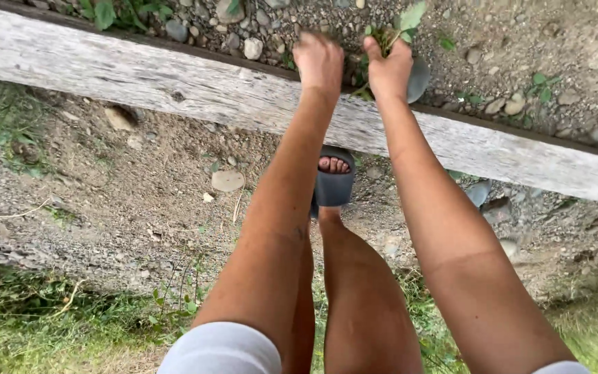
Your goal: Pulling grass and weeds from the ground by hand.
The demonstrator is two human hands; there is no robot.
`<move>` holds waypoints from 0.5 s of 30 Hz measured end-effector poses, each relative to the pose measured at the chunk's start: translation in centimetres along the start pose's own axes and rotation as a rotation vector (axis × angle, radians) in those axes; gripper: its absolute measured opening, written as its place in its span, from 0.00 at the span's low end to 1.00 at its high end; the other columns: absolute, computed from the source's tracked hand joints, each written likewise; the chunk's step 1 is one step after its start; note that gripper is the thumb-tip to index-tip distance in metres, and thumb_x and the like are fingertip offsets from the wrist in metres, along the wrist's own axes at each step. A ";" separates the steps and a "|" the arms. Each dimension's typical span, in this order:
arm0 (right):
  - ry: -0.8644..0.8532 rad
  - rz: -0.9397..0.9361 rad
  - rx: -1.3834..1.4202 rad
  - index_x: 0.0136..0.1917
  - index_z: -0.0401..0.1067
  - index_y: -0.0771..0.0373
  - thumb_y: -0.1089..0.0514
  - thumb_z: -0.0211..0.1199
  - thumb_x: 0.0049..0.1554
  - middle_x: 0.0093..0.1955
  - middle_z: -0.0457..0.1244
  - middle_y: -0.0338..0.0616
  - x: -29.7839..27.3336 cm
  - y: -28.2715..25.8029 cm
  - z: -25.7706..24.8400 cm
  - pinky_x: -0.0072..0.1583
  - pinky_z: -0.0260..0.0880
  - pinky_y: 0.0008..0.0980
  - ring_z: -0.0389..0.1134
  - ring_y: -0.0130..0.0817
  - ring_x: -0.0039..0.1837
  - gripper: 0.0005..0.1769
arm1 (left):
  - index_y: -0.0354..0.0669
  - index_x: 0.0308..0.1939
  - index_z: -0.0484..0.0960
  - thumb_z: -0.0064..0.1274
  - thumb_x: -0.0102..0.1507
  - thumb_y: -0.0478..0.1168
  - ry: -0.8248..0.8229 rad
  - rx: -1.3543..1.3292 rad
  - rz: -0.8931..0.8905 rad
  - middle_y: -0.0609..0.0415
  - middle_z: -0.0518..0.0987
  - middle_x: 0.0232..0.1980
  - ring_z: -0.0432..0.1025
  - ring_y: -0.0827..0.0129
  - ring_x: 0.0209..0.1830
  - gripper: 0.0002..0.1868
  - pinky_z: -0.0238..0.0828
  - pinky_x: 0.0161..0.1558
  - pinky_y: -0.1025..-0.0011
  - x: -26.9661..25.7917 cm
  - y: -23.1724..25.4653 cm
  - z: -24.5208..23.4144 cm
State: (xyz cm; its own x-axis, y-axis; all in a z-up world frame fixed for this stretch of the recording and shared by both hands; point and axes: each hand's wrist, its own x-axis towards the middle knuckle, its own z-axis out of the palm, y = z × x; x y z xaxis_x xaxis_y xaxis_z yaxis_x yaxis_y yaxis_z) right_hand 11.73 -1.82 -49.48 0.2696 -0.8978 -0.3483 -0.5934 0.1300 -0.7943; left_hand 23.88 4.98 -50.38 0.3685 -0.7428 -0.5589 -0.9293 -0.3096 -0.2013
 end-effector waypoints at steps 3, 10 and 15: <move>0.012 0.062 0.030 0.49 0.79 0.64 0.56 0.70 0.60 0.43 0.74 0.42 1.0 0.3 0.3 0.50 0.71 0.35 0.73 0.29 0.45 0.09 | 0.48 0.43 0.83 0.54 0.64 0.45 0.035 -0.161 -0.017 0.54 0.81 0.44 0.75 0.61 0.48 0.09 0.75 0.33 0.66 0.7 -1.1 1.9; 0.019 0.092 0.097 0.49 0.79 0.63 0.54 0.70 0.61 0.43 0.74 0.40 1.2 -0.6 -0.8 0.52 0.72 0.34 0.73 0.29 0.46 0.09 | 0.40 0.46 0.82 0.60 0.61 0.40 0.549 -0.807 -0.198 0.46 0.83 0.48 0.76 0.52 0.51 0.12 0.77 0.52 0.57 -0.7 -8.2 3.8; 0.012 0.107 -0.057 0.49 0.79 0.62 0.54 0.69 0.61 0.41 0.73 0.39 1.7 -2.7 0.8 0.50 0.68 0.33 0.70 0.28 0.43 0.10 | 0.42 0.51 0.82 0.55 0.59 0.33 0.668 -0.698 0.103 0.42 0.83 0.46 0.77 0.46 0.47 0.16 0.75 0.48 0.55 2.4 -10.1 -0.3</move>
State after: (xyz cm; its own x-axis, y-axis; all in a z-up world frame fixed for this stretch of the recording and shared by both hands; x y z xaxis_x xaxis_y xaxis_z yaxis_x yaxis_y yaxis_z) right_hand 14.42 -3.36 -48.32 0.1933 -0.8851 -0.4233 -0.6603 0.2018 -0.7234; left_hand 34.12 6.16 -49.40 0.4238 -0.9032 0.0682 -0.8141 -0.3468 0.4659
